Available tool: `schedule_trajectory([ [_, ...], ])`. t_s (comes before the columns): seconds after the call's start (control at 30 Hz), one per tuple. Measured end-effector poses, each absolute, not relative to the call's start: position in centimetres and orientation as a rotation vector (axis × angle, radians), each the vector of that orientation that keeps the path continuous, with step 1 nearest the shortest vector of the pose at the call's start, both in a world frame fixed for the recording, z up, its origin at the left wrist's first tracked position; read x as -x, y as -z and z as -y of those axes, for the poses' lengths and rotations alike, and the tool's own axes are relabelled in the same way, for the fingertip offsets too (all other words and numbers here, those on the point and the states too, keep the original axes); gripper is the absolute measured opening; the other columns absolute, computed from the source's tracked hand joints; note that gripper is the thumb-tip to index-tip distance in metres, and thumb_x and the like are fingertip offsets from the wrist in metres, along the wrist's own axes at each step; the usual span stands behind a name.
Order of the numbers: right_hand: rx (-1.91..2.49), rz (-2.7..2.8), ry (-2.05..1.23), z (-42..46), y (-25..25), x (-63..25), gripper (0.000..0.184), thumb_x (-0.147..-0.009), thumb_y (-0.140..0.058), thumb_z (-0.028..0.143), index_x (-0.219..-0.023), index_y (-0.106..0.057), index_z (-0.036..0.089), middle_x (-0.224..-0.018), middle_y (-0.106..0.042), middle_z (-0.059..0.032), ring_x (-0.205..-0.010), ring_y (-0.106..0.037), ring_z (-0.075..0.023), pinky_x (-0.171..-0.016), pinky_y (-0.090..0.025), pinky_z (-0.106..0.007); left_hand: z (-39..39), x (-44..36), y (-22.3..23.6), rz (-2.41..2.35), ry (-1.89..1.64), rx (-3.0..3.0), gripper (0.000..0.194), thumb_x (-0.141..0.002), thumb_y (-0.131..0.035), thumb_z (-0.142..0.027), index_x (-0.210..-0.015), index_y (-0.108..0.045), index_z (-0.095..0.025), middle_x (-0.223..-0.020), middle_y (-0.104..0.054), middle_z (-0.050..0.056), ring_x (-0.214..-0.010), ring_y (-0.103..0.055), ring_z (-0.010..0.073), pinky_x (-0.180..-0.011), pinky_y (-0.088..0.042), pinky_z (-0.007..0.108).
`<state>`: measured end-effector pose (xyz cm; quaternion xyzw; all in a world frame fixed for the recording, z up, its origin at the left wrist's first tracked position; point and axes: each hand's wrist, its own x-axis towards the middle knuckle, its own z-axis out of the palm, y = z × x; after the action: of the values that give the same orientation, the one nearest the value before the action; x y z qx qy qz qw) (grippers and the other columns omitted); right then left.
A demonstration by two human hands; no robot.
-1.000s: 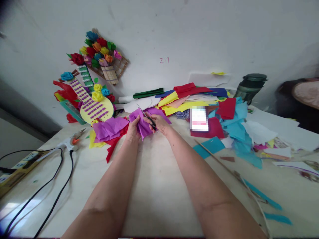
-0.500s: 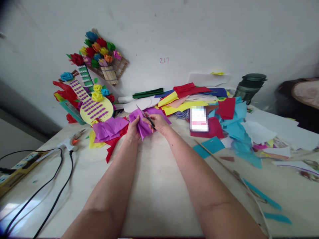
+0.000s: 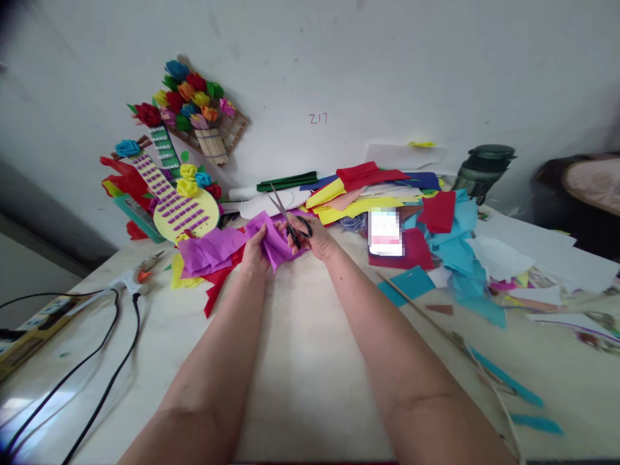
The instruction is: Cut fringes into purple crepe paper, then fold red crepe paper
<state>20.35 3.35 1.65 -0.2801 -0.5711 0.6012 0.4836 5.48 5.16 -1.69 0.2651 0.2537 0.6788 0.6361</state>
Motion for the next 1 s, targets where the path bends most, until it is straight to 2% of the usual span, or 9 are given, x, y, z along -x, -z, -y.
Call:
schedule_trajectory([
  [0.13,0.741,1.331,-1.263,-3.7,-2.7,-21.1,0.051,-0.068,-0.058,0.063,-0.083,-0.060,0.014,-0.055,-0.058,-0.0001,-0.038,-0.050,-0.0091,-0.035,-0.038,-0.020,-5.3,-4.4,1.3,-0.649,-1.649,-0.469,0.015,-0.074,-0.064,-0.023,-0.085,-0.060,-0.015,-0.067,-0.065,0.003,-0.061,-0.063,0.0133,-0.069,-0.053,0.026],
  [0.23,1.075,1.369,-0.957,-4.4,-3.0,-21.9,0.044,-0.071,-0.060,0.057,-0.083,-0.062,0.014,-0.055,-0.058,-0.0018,-0.041,-0.052,-0.0116,-0.041,-0.042,-0.023,-5.2,-4.0,1.0,-0.696,-1.697,-0.437,0.018,-0.075,-0.062,-0.024,-0.090,-0.060,-0.015,-0.068,-0.065,0.003,-0.063,-0.063,0.0140,-0.068,-0.053,0.026],
  [0.33,1.591,1.545,-0.467,-4.8,-2.8,-22.9,0.034,-0.072,-0.062,0.044,-0.087,-0.065,0.014,-0.067,-0.065,-0.0079,-0.063,-0.063,-0.0207,-0.058,-0.047,-0.029,-5.0,-4.0,0.9,-0.686,-1.694,-0.442,0.014,-0.076,-0.061,-0.022,-0.089,-0.061,-0.015,-0.068,-0.066,0.003,-0.062,-0.063,0.0139,-0.066,-0.053,0.025],
  [0.4,1.853,1.684,-0.196,-4.6,-2.6,-23.4,0.030,-0.072,-0.061,0.037,-0.088,-0.067,0.012,-0.081,-0.067,-0.0143,-0.082,-0.064,-0.0273,-0.069,-0.047,-0.033,-5.0,-4.2,0.9,-0.665,-1.673,-0.454,0.011,-0.077,-0.059,-0.022,-0.085,-0.061,-0.015,-0.068,-0.066,0.004,-0.059,-0.062,0.0132,-0.064,-0.052,0.024],
  [0.47,2.017,1.798,-0.085,-4.1,-2.5,-23.6,0.029,-0.072,-0.060,0.032,-0.089,-0.068,0.009,-0.090,-0.067,-0.0194,-0.090,-0.062,-0.0301,-0.073,-0.046,-0.035,-5.0,-4.4,1.0,-0.645,-1.644,-0.462,0.010,-0.078,-0.059,-0.023,-0.083,-0.061,-0.014,-0.069,-0.066,0.004,-0.059,-0.062,0.0130,-0.065,-0.053,0.024],
  [0.6,2.147,1.889,-0.130,-3.4,-2.4,-23.7,0.033,-0.072,-0.060,0.028,-0.095,-0.067,0.005,-0.098,-0.065,-0.0239,-0.092,-0.062,-0.0300,-0.074,-0.045,-0.034,-5.1,-4.6,1.3,-0.602,-1.622,-0.479,0.015,-0.076,-0.062,-0.023,-0.087,-0.060,-0.014,-0.073,-0.066,0.005,-0.065,-0.064,0.0142,-0.073,-0.053,0.027],
  [0.77,2.205,1.938,-0.131,-3.8,-2.8,-23.1,0.033,-0.073,-0.059,0.024,-0.100,-0.066,0.006,-0.102,-0.064,-0.0235,-0.097,-0.060,-0.0313,-0.075,-0.044,-0.035,-5.0,-5.1,1.4,-0.566,-1.603,-0.510,0.021,-0.074,-0.064,-0.023,-0.092,-0.060,-0.014,-0.077,-0.067,0.007,-0.073,-0.065,0.0166,-0.079,-0.052,0.031],
  [0.87,1.972,1.964,-0.111,-4.0,-3.0,-22.1,0.034,-0.082,-0.049,0.040,-0.092,-0.067,0.013,-0.098,-0.065,-0.0184,-0.094,-0.059,-0.0282,-0.074,-0.042,-0.033,-4.9,-5.5,1.4,-0.555,-1.598,-0.538,0.022,-0.072,-0.066,-0.022,-0.092,-0.061,-0.013,-0.078,-0.067,0.007,-0.076,-0.065,0.0173,-0.081,-0.051,0.032],
  [1.0,1.565,2.074,-0.513,-3.6,-2.6,-20.0,0.046,-0.083,-0.039,0.055,-0.068,-0.063,0.019,-0.070,-0.064,-0.0057,-0.069,-0.058,-0.0197,-0.061,-0.039,-0.028,-4.9,-5.8,1.4,-0.536,-1.612,-0.605,0.030,-0.066,-0.071,-0.022,-0.094,-0.062,-0.013,-0.082,-0.068,0.007,-0.079,-0.065,0.0172,-0.085,-0.048,0.032],
])
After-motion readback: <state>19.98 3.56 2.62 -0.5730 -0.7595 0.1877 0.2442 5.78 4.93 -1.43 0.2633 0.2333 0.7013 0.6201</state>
